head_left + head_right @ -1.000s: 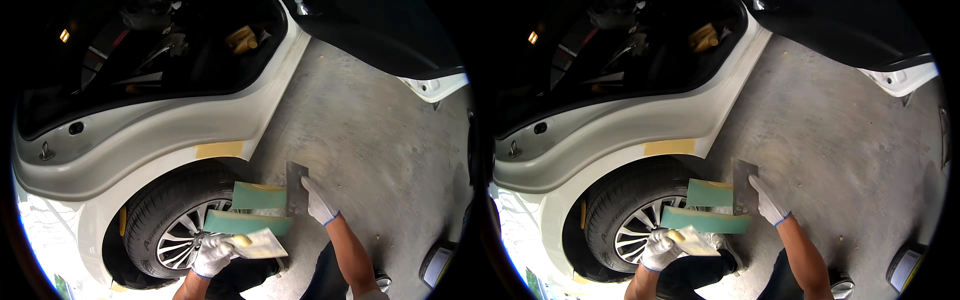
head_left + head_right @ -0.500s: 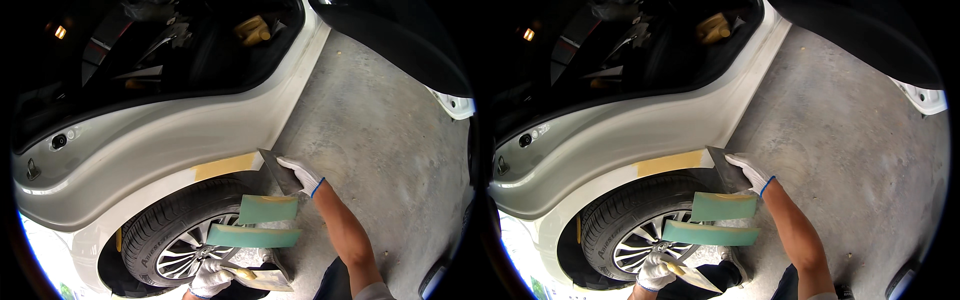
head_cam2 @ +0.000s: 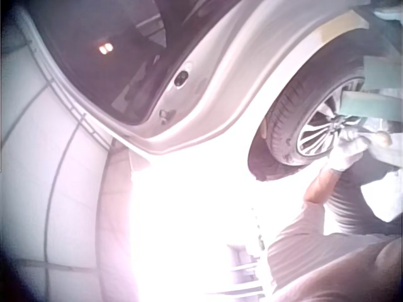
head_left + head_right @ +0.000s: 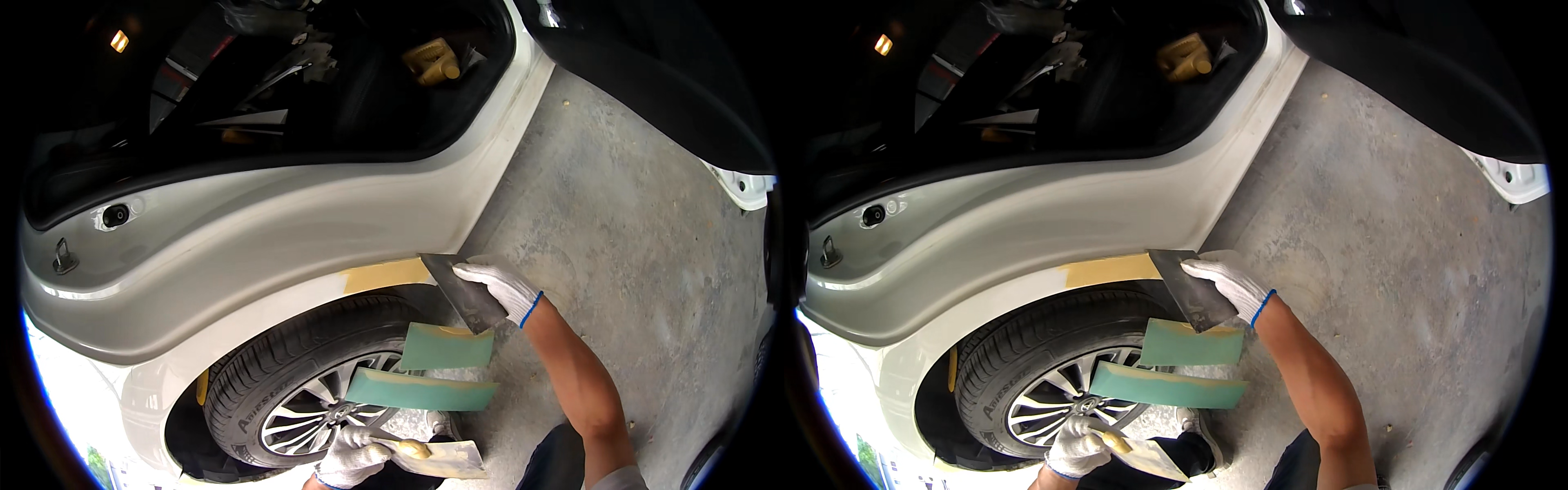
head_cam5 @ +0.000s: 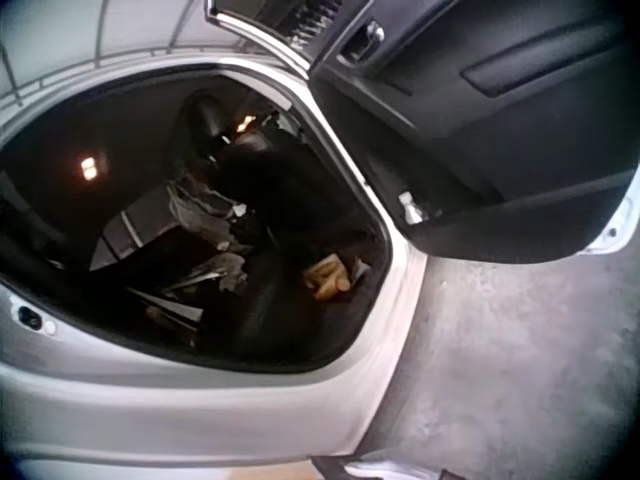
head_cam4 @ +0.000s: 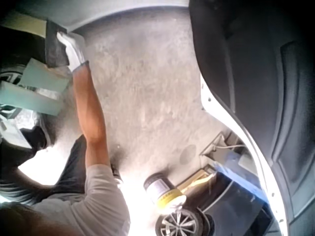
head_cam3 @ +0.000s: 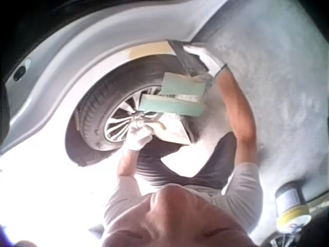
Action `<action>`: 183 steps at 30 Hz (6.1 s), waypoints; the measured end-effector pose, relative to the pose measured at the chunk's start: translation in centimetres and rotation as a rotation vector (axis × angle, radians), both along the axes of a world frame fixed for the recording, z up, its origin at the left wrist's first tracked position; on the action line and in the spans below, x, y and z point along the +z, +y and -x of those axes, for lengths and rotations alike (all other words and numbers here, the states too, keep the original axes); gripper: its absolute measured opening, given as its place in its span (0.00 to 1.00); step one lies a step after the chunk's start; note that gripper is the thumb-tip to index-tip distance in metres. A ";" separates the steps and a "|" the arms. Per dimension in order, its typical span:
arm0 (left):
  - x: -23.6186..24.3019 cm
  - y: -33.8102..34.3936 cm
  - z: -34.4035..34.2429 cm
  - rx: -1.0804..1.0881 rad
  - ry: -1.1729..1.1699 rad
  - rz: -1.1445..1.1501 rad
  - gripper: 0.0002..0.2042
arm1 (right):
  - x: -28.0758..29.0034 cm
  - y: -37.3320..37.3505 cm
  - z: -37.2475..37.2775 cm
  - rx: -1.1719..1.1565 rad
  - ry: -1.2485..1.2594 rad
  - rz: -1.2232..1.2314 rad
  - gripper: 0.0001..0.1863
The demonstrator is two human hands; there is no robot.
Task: The person applies yellow body filler to the side and rear of a white car using a metal spreader and a sanding block. They spread the filler over several areas, then sand the surface to smooth it.
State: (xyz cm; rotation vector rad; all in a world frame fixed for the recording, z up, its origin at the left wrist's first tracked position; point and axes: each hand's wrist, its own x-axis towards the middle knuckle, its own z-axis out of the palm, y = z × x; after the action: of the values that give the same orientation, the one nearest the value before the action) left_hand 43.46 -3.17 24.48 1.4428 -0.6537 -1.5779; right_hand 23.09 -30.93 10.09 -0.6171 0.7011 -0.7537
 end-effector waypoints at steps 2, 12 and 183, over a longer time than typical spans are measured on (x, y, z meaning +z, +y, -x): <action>-0.1 0.4 -0.3 0.010 0.018 0.005 0.26 | 0.0 -0.1 0.0 0.038 0.003 0.010 0.17; 0.1 0.7 -0.3 -0.017 0.028 -0.006 0.27 | 0.1 1.4 -0.9 -0.055 -0.068 -0.025 0.14; -11.4 -13.7 -0.8 -0.782 -1.246 -0.036 0.19 | -22.8 15.8 -9.7 -0.505 -0.081 -0.568 0.15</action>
State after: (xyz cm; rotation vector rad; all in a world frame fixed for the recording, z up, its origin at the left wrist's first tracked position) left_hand 44.26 -16.85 13.05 2.3021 -2.0928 -0.9848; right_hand 32.77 -15.16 -12.72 0.1186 0.9611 -0.9807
